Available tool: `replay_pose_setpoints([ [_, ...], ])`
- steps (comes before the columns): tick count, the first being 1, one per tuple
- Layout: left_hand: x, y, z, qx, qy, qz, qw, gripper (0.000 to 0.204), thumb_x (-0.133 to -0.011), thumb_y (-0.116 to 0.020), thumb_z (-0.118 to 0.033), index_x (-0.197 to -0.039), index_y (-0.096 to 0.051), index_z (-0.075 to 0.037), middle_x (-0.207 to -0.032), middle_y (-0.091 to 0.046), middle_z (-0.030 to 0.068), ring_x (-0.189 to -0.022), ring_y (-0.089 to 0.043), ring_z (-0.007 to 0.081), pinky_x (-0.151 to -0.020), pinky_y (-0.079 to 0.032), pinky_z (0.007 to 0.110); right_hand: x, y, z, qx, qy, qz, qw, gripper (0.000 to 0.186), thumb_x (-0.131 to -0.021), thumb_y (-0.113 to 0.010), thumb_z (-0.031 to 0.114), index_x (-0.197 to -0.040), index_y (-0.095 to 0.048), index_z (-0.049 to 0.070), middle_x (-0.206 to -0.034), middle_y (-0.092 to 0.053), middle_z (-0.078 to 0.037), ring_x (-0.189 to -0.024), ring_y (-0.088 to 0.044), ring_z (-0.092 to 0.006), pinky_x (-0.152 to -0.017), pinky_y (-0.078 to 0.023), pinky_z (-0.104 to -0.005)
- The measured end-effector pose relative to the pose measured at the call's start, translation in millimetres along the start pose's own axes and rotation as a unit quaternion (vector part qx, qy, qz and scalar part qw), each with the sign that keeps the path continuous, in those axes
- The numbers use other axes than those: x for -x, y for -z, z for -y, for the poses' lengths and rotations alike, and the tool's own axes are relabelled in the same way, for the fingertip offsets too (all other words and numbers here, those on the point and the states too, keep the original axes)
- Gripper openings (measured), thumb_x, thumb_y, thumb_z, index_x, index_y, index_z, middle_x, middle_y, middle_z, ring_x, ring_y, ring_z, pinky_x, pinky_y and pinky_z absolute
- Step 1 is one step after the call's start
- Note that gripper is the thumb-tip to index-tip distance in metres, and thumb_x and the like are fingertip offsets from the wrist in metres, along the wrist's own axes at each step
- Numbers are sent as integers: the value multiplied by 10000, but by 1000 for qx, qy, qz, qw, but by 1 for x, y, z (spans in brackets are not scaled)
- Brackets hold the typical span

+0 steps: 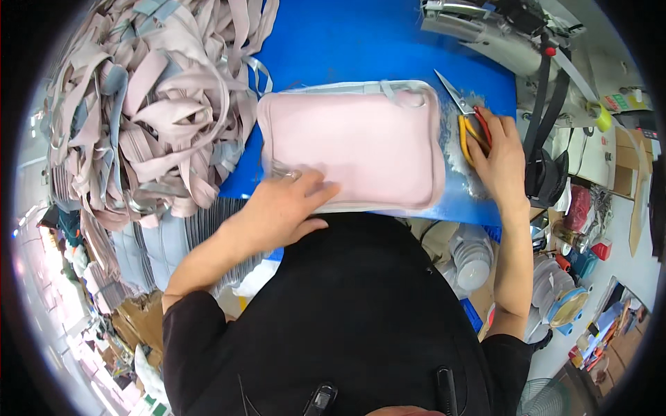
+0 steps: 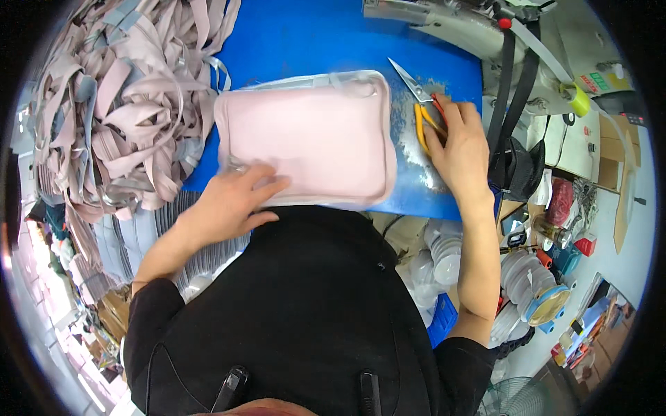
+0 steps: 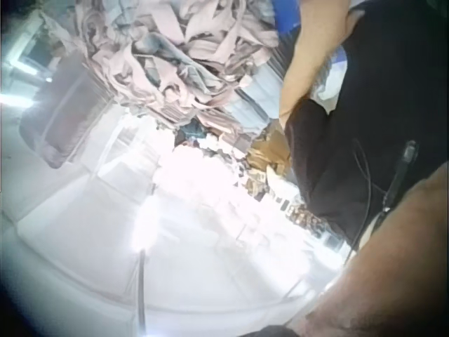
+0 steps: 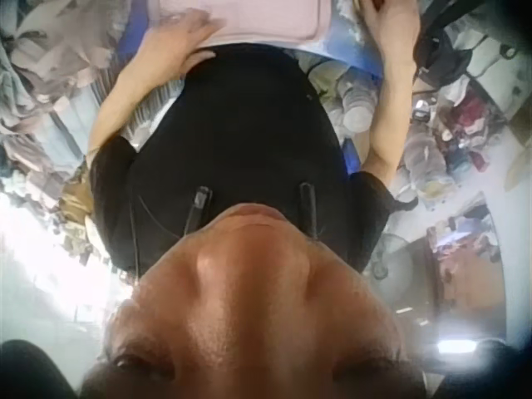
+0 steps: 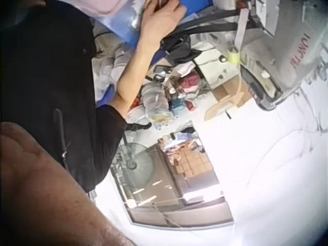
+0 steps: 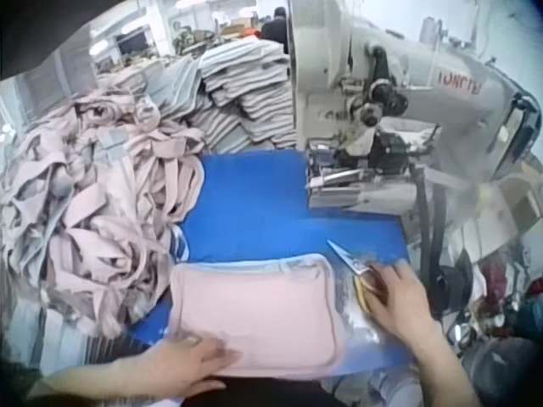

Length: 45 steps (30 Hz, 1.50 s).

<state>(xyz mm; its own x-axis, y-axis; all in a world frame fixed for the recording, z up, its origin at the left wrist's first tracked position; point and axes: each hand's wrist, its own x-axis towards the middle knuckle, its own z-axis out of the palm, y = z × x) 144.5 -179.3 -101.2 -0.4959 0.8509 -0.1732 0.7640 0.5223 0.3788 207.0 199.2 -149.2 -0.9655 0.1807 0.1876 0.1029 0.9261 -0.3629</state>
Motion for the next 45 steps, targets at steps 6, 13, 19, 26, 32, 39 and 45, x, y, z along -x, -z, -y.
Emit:
replay_pose_setpoints([
  [6,-87,-14,66,-92,-1,-314,945,408,-862,-776,-237,-1237,-704,-95,-1178,-656,133,-1099,-643,337,-867,-546,429,-47,-26,39,-84,154,-79,981,406,-863,-730,159,-1257,-684,76,-1226,-668,-173,-1185,-619,-350,-953,-535,-431],
  [13,-130,-22,113,55,94,-214,971,215,-911,-727,-242,-924,-705,-29,-936,-667,139,-950,-645,345,-785,-510,453,-85,-60,65,-129,27,102,986,248,-887,-759,274,-1036,-776,76,-1070,-726,-142,-1031,-663,-363,-914,-518,-427],
  [19,-124,-62,137,67,-4,-353,933,230,-855,-754,-290,-943,-709,-82,-987,-697,117,-988,-656,357,-840,-522,491,-14,-20,19,-53,79,-7,995,407,-878,-726,175,-1266,-700,56,-1294,-640,-205,-1191,-604,-380,-1046,-473,-459],
  [26,-81,-40,77,-67,-85,-456,883,223,-854,-701,-227,-1045,-672,-114,-1045,-658,64,-914,-658,283,-712,-544,406,13,10,-16,3,-35,146,989,796,-791,-615,0,-1562,-437,88,-1006,-609,-133,-819,-614,-257,-737,-524,-361],
  [32,106,-25,28,-122,-60,-560,817,215,-822,-671,-136,-1030,-720,-138,-1067,-700,57,-911,-696,250,-727,-569,391,23,28,-20,-450,-168,225,848,902,-852,-716,140,-1632,-269,58,-875,-565,-24,-592,-528,-85,-491,-432,-191],
  [39,300,-41,77,-214,564,-361,712,452,-879,-774,-378,-1170,-653,-54,-1199,-629,168,-1030,-649,360,-886,-529,463,56,-17,165,-674,-101,402,611,858,-901,-768,480,-1548,-404,49,-647,-415,31,-460,-360,-90,-410,-265,-240],
  [45,308,-45,88,-93,641,-343,680,423,-865,-761,-461,-880,-599,-71,-981,-649,110,-917,-671,297,-720,-512,441,55,-123,371,-601,20,628,494,663,-1012,-640,497,-1461,-489,32,-796,-551,9,-633,-561,-81,-549,-430,-234],
])
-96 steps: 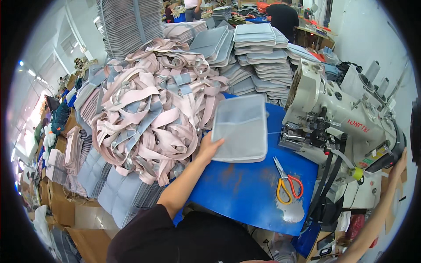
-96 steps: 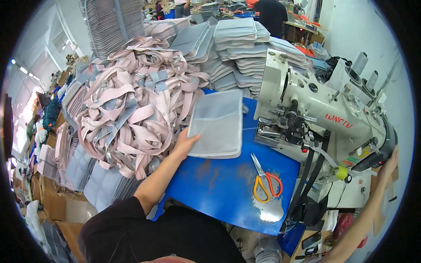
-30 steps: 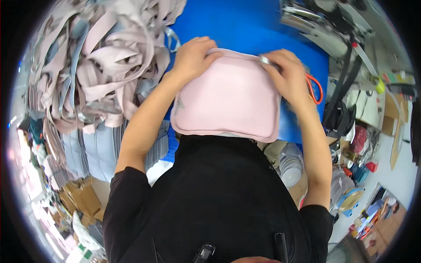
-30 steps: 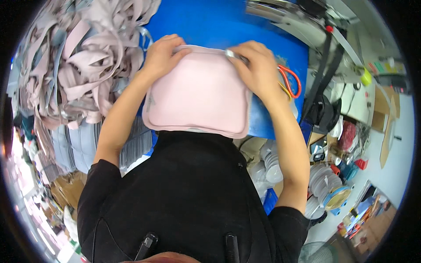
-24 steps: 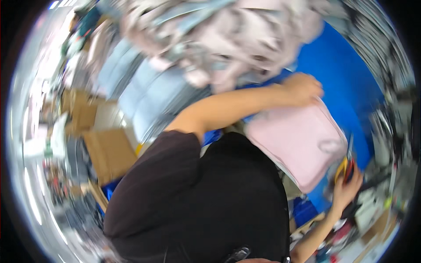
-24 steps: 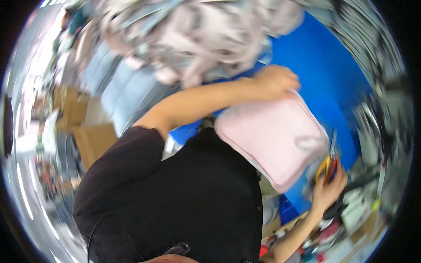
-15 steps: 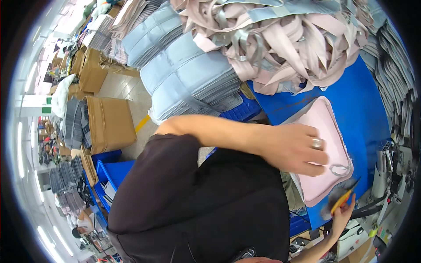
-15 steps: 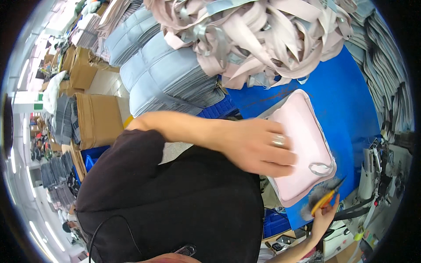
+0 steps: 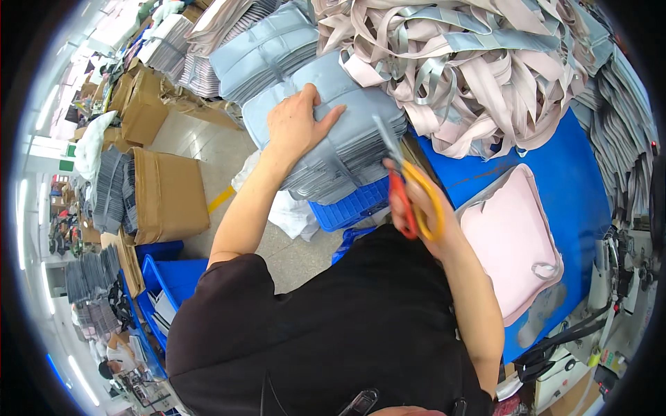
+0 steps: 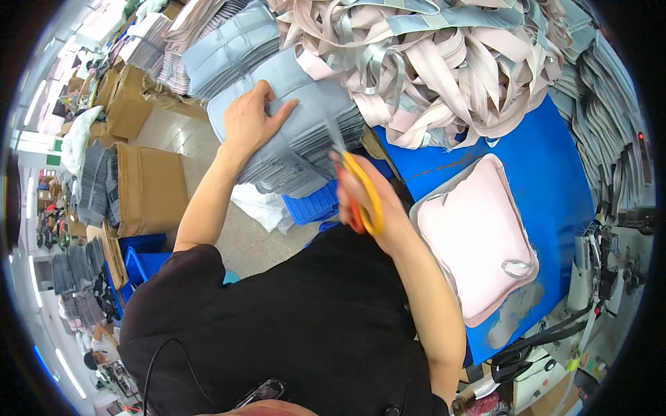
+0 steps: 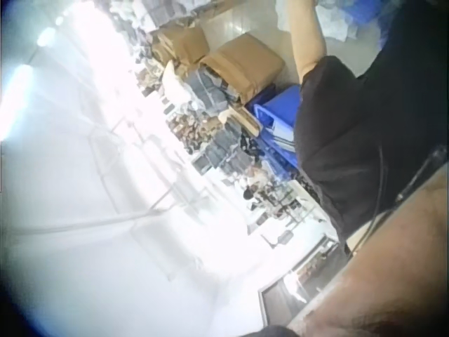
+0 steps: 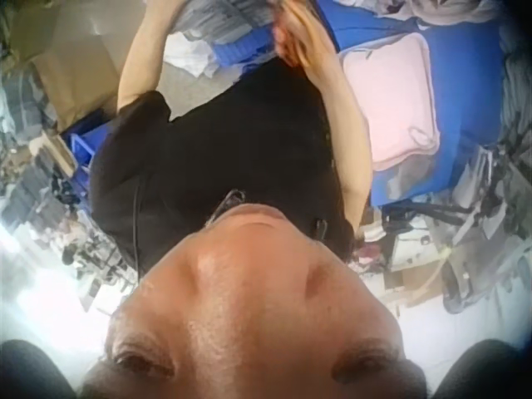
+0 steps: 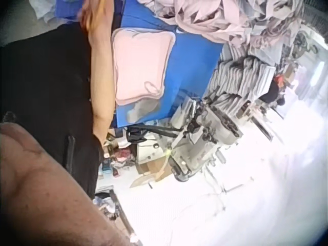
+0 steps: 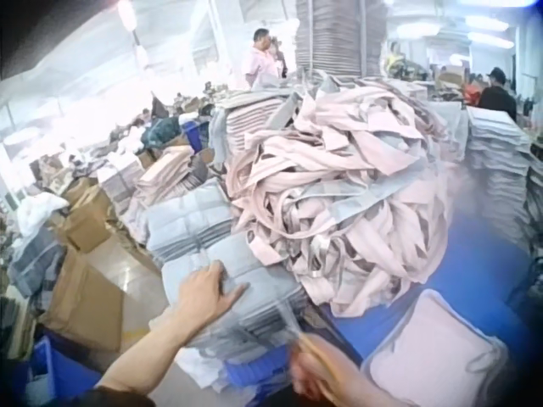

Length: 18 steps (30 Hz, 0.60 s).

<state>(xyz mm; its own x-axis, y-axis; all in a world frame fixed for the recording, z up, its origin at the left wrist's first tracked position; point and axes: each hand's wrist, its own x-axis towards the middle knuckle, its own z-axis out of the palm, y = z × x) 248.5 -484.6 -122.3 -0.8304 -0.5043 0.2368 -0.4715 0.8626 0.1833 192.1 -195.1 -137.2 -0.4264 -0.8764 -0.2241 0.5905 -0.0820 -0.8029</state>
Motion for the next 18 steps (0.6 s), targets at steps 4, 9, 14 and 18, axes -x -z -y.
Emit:
replay_pose_setpoints([
  [4,-4,-11,20,43,-58,-55,996,260,-827,-723,-288,-798,-577,-75,-941,-640,105,-803,-647,307,-674,-499,439,-59,-13,-5,-15,-72,25,997,609,-1020,-619,510,-1420,-529,60,-785,-542,15,-628,-534,-79,-561,-429,-240],
  [9,-3,-25,41,198,-75,-116,970,122,-771,-678,-145,-830,-597,-75,-922,-618,91,-750,-620,310,-687,-507,439,-86,-15,-7,-41,-107,37,993,562,-1024,-611,514,-1379,-563,80,-772,-525,19,-629,-484,-79,-573,-406,-236],
  [14,3,-15,22,163,-37,-127,978,127,-789,-665,-62,-900,-606,-47,-998,-611,112,-881,-605,312,-771,-492,402,-92,-17,4,-59,-134,42,988,541,-1038,-592,506,-1362,-571,74,-769,-521,15,-631,-475,-77,-572,-397,-236],
  [18,2,-17,27,102,-61,-123,985,106,-838,-678,-44,-912,-604,-58,-1053,-621,107,-953,-596,325,-812,-486,412,-100,-24,11,-59,-143,45,987,528,-1045,-588,500,-1355,-574,73,-761,-519,14,-634,-472,-67,-569,-395,-227],
])
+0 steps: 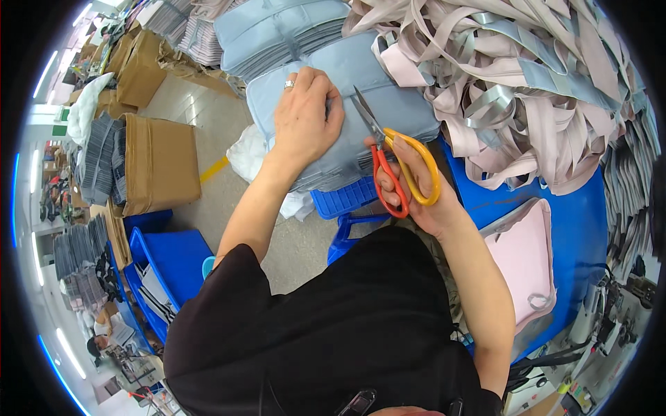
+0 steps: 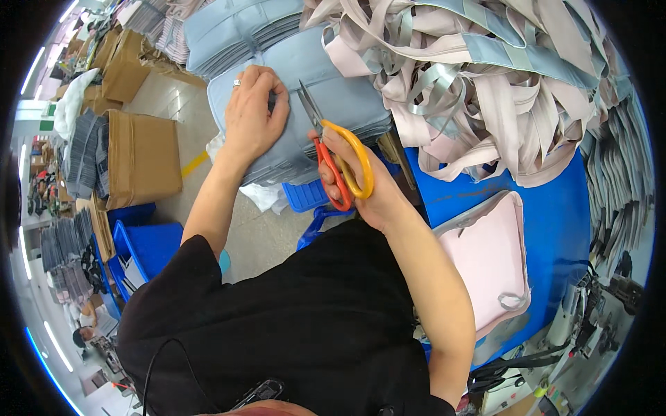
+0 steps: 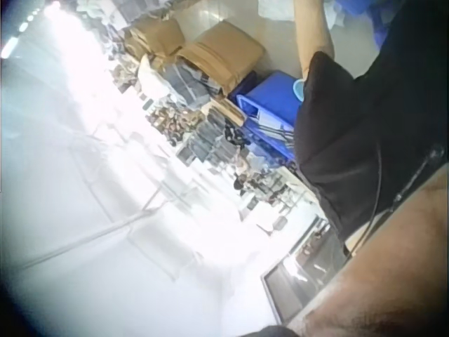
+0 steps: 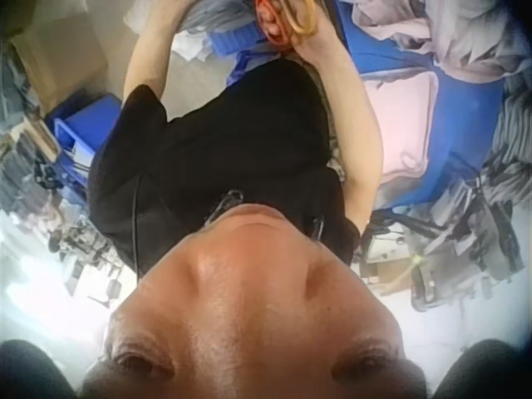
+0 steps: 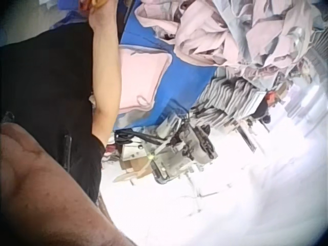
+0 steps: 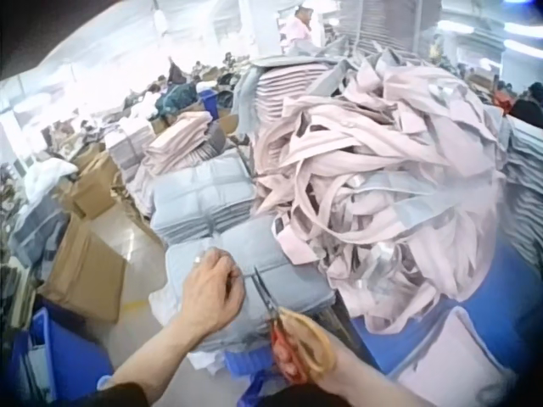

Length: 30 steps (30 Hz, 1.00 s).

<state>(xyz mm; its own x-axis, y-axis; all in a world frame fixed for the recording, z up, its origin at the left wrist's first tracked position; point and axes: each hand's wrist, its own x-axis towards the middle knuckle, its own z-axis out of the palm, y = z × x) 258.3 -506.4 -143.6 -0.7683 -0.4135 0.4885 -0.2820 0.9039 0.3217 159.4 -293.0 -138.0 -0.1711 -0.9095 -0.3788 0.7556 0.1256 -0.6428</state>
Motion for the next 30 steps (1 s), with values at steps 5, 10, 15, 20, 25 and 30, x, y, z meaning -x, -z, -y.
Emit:
replay_pose_setpoints([
  [5,4,-3,9,59,-40,-7,997,105,-877,-681,-43,-940,-596,-45,-1091,-633,120,-979,-600,320,-809,-484,401,-11,-5,-2,35,8,-18,999,505,-1027,-647,440,-1372,-571,78,-769,-521,23,-643,-474,-46,-575,-397,-215],
  [10,11,-5,22,188,-2,-53,981,96,-923,-660,-26,-996,-600,-44,-1176,-637,137,-1030,-608,261,-845,-482,342,16,-8,-10,186,87,-43,978,544,-940,-783,232,-1413,-558,86,-795,-549,38,-657,-497,-33,-583,-405,-207],
  [15,5,16,22,286,34,-141,947,159,-908,-663,-7,-1063,-631,-27,-1322,-618,194,-1149,-608,270,-979,-478,341,57,55,-76,383,231,-144,883,584,-836,-850,171,-1352,-611,38,-789,-557,-2,-644,-531,-83,-584,-442,-259],
  [20,71,31,-8,226,-219,64,947,313,-873,-684,24,-1181,-633,1,-1316,-630,207,-1129,-652,268,-923,-530,346,75,80,-115,664,143,-210,703,515,-786,-867,300,-1251,-695,160,-880,-623,-113,-788,-654,-324,-709,-514,-429],
  [25,178,-27,-30,344,129,254,895,511,-909,-713,-5,-1388,-538,26,-1242,-665,164,-1058,-660,210,-842,-557,326,43,120,-147,770,113,-203,593,527,-766,-838,308,-1262,-706,188,-1059,-677,-128,-1040,-669,-325,-955,-488,-482],
  [30,206,-127,9,394,288,205,848,488,-970,-743,-173,-1378,-569,32,-1116,-701,96,-976,-652,125,-733,-559,302,7,140,-158,799,102,-200,558,482,-766,-830,315,-1216,-725,179,-1074,-684,-143,-1052,-671,-297,-944,-488,-477],
])
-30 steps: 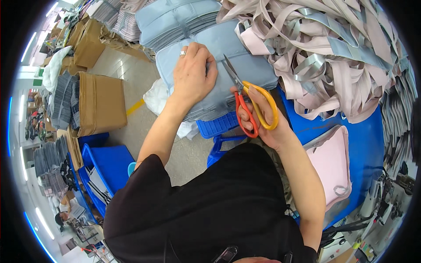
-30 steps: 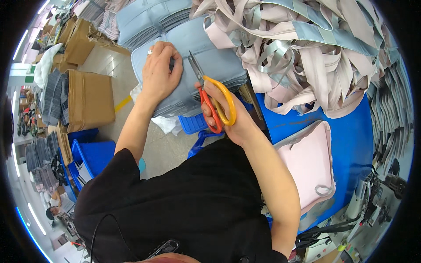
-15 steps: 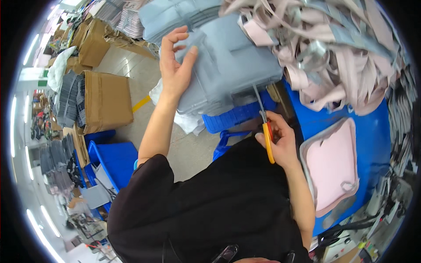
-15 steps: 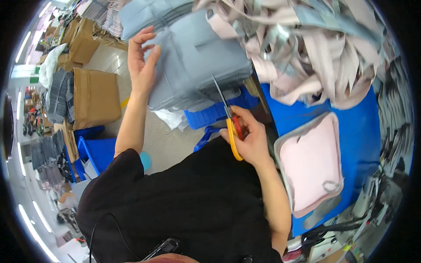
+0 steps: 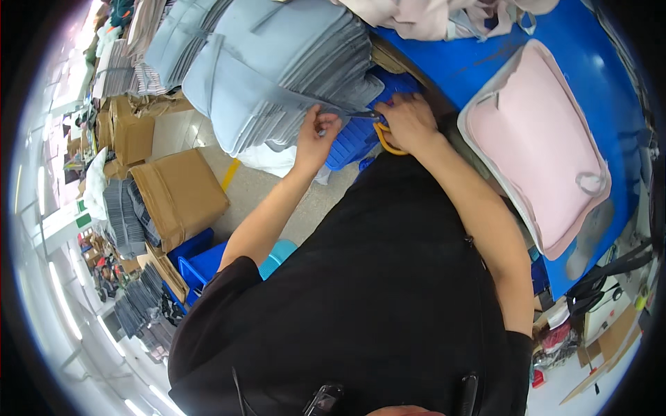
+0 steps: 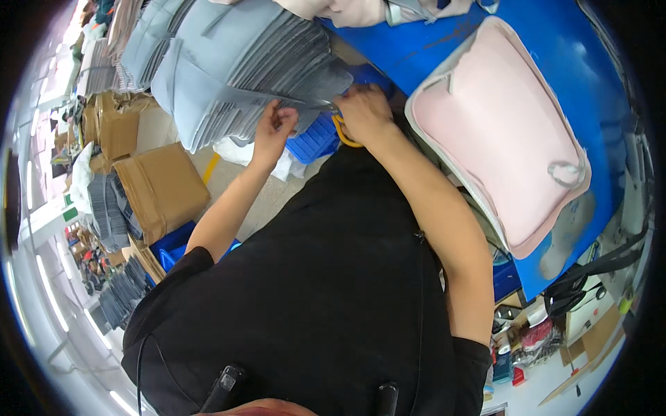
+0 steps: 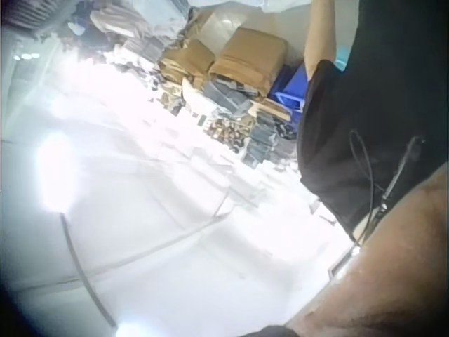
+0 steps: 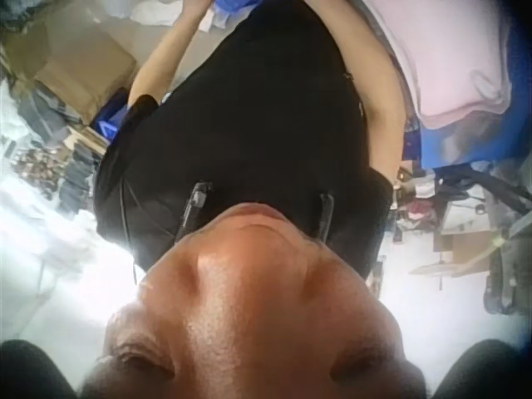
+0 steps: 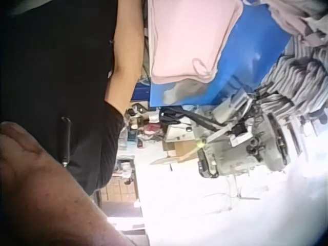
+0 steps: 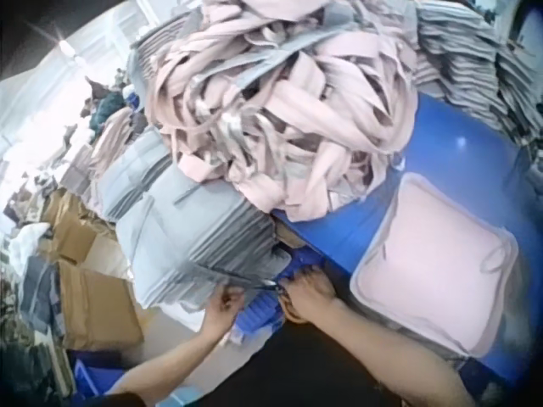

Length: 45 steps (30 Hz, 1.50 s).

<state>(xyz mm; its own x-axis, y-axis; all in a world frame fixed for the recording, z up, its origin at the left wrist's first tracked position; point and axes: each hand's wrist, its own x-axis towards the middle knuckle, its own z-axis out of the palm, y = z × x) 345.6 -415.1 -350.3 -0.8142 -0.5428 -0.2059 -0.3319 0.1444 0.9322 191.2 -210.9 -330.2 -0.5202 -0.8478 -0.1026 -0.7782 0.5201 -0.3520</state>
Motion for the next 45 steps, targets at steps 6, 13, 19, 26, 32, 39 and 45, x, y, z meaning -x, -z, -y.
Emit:
replay_pose_setpoints([
  [6,-16,-8,-10,-16,73,9,997,367,-1081,-582,-332,-1070,-760,-11,-861,-726,40,-773,-650,113,-691,-536,274,-18,-33,-2,31,53,-48,997,395,-784,-800,321,-1141,-747,161,-1063,-689,-132,-1010,-683,-289,-922,-492,-450],
  [13,-8,-4,-29,-168,-21,41,985,449,-1085,-550,-331,-879,-779,-4,-763,-717,107,-704,-656,180,-677,-526,348,-36,-57,9,-1,72,42,997,210,-914,-629,226,-993,-799,130,-963,-776,-132,-947,-756,-312,-815,-567,-457],
  [19,48,37,-166,-101,-319,7,942,140,-1005,-570,-51,-988,-707,-28,-1010,-710,152,-911,-698,342,-837,-556,408,12,15,16,-61,39,64,995,240,-845,-761,248,-1017,-713,88,-851,-745,-165,-845,-745,-353,-718,-573,-491],
  [26,-57,158,-196,-471,-257,-267,801,283,-932,-736,-254,-1019,-677,9,-960,-684,186,-859,-641,396,-757,-496,475,76,113,46,-96,36,25,994,461,-815,-813,275,-1240,-687,152,-946,-718,-134,-811,-718,-351,-700,-566,-465],
  [32,-110,231,-114,-445,-291,-362,765,296,-925,-724,-234,-834,-599,18,-807,-621,277,-778,-597,497,-704,-452,562,132,185,58,-149,-81,-51,984,578,-772,-844,215,-1315,-652,161,-927,-699,-95,-771,-703,-309,-674,-551,-424],
  [39,-78,374,10,-322,299,-79,895,326,-911,-721,-294,-1026,-720,11,-823,-750,162,-608,-695,260,-566,-521,419,254,197,-18,-133,-359,-277,881,434,-870,-820,98,-1244,-602,65,-808,-647,-42,-664,-570,-94,-575,-463,-257],
  [45,-30,261,-150,-547,-10,-256,797,425,-902,-765,-379,-1208,-726,-87,-1135,-744,159,-1010,-709,305,-866,-550,431,323,195,-102,-40,-474,-317,821,379,-976,-703,123,-1297,-533,14,-1037,-721,-139,-915,-701,-201,-810,-545,-332],
])
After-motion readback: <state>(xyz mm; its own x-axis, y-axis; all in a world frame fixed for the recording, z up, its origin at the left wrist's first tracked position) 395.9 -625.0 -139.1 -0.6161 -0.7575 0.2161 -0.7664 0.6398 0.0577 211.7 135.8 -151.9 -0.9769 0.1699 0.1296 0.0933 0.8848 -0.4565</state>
